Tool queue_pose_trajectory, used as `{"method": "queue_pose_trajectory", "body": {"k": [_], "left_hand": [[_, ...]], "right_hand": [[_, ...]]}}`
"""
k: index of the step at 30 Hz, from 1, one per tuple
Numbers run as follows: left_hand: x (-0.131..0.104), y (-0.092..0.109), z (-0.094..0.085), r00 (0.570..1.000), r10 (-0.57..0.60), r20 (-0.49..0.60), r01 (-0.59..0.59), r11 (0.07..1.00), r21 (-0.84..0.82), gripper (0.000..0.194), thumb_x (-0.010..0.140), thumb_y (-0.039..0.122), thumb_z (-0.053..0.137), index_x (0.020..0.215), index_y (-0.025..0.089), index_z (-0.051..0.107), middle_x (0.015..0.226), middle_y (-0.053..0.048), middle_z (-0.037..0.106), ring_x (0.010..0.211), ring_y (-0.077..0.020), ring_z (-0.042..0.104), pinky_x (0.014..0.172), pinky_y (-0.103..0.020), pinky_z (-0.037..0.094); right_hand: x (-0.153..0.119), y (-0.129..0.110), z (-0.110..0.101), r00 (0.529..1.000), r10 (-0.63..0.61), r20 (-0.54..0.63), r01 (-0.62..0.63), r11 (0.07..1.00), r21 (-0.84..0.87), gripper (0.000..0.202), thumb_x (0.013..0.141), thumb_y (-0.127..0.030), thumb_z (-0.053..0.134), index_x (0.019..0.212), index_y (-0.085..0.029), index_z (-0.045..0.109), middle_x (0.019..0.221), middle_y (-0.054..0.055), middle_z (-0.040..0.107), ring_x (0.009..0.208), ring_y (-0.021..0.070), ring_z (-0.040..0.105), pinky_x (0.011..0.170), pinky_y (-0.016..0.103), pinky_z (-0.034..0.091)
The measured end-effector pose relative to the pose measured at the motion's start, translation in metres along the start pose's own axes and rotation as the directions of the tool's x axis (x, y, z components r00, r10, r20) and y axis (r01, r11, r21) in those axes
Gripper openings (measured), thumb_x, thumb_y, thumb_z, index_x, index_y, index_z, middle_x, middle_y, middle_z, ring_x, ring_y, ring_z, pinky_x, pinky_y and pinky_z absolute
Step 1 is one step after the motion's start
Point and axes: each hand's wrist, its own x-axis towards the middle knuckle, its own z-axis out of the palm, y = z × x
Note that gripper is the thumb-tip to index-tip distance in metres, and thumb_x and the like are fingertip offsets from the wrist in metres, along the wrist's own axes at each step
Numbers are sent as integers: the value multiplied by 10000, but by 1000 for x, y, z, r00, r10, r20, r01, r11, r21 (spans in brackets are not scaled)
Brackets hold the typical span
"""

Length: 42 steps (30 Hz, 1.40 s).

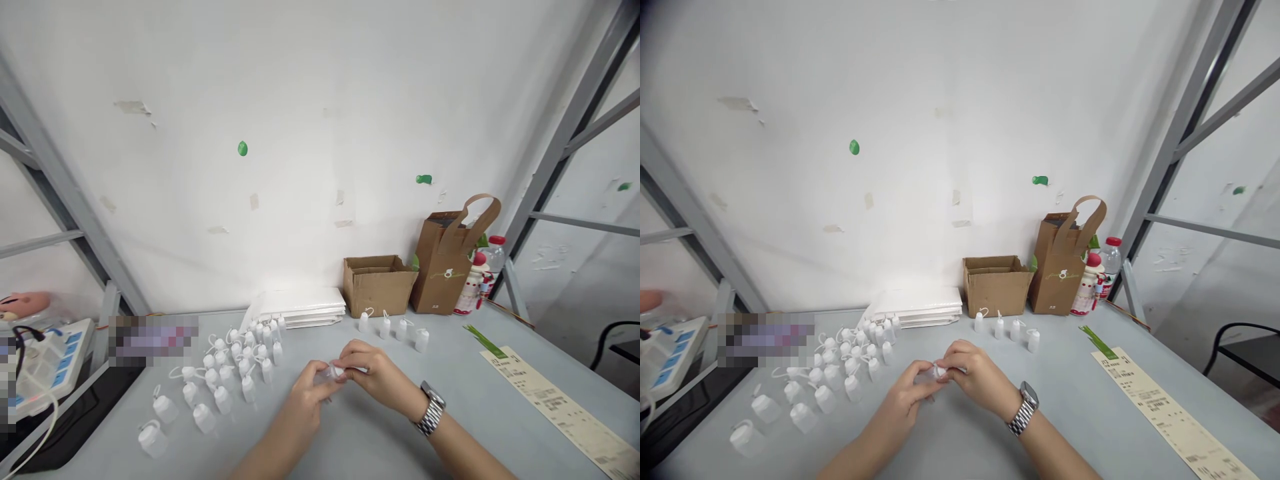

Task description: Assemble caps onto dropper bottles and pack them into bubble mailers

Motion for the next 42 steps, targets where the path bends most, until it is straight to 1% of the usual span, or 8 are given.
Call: {"method": "queue_pose_trajectory", "body": {"k": [7,11,14,18,25,30,35,42], "left_hand": [[1,0,-4,999,-21,-36,23,998,53,426,722,16,340,777,241,698,1005,-71,582,661,-135,569,654,-277,496],[3,1,-7,997,-53,-47,54,998,12,417,721,37,348,765,249,704,1011,-67,595,654,-131,557,638,-268,492],[3,2,-8,996,-81,-20,81,997,-3,413,691,34,359,739,241,713,1013,-69,597,630,-130,561,604,-267,489],[3,4,-8,990,-138,10,138,987,-80,402,658,32,364,705,216,718,1019,-74,594,543,-96,540,564,-256,482],[5,9,-10,977,-189,94,206,951,-229,419,659,42,343,701,208,725,994,-62,591,482,-52,484,521,-211,462],[2,6,-7,993,-115,33,118,990,-83,413,666,21,364,715,221,723,1007,-74,593,524,-89,521,546,-242,468],[-1,7,-3,999,-35,-13,36,996,81,430,688,-3,359,747,235,713,1009,-83,612,792,-186,588,692,-291,485],[1,7,-6,996,-83,14,77,966,248,522,625,-75,306,805,232,688,1039,-75,593,780,-148,580,674,-268,504]], "right_hand": [[2,1,8,989,144,-21,-146,978,-150,321,866,-377,454,650,-193,602,665,22,554,666,157,518,630,283,421],[2,1,10,971,232,-59,-231,973,12,233,839,-405,497,800,-206,610,714,10,600,669,152,545,626,270,429],[2,1,9,967,253,-30,-247,960,134,218,819,-400,528,776,-205,615,698,4,621,656,147,567,625,262,444],[2,1,5,971,240,-16,-234,958,167,196,806,-375,550,756,-203,630,702,6,629,652,149,581,633,265,451],[2,-1,-7,997,75,31,-78,988,135,128,815,-303,555,806,-215,648,809,21,608,770,152,576,716,267,452],[2,1,2,988,156,-3,-156,985,68,175,827,-322,533,722,-202,606,720,6,592,680,145,562,642,256,435],[3,6,16,965,243,-96,-251,964,-84,372,890,-331,402,557,-192,495,585,-9,536,554,125,502,575,250,382],[3,0,14,945,326,-37,-319,940,120,275,851,-351,473,665,-182,584,564,-16,569,519,116,523,548,230,408]]}}
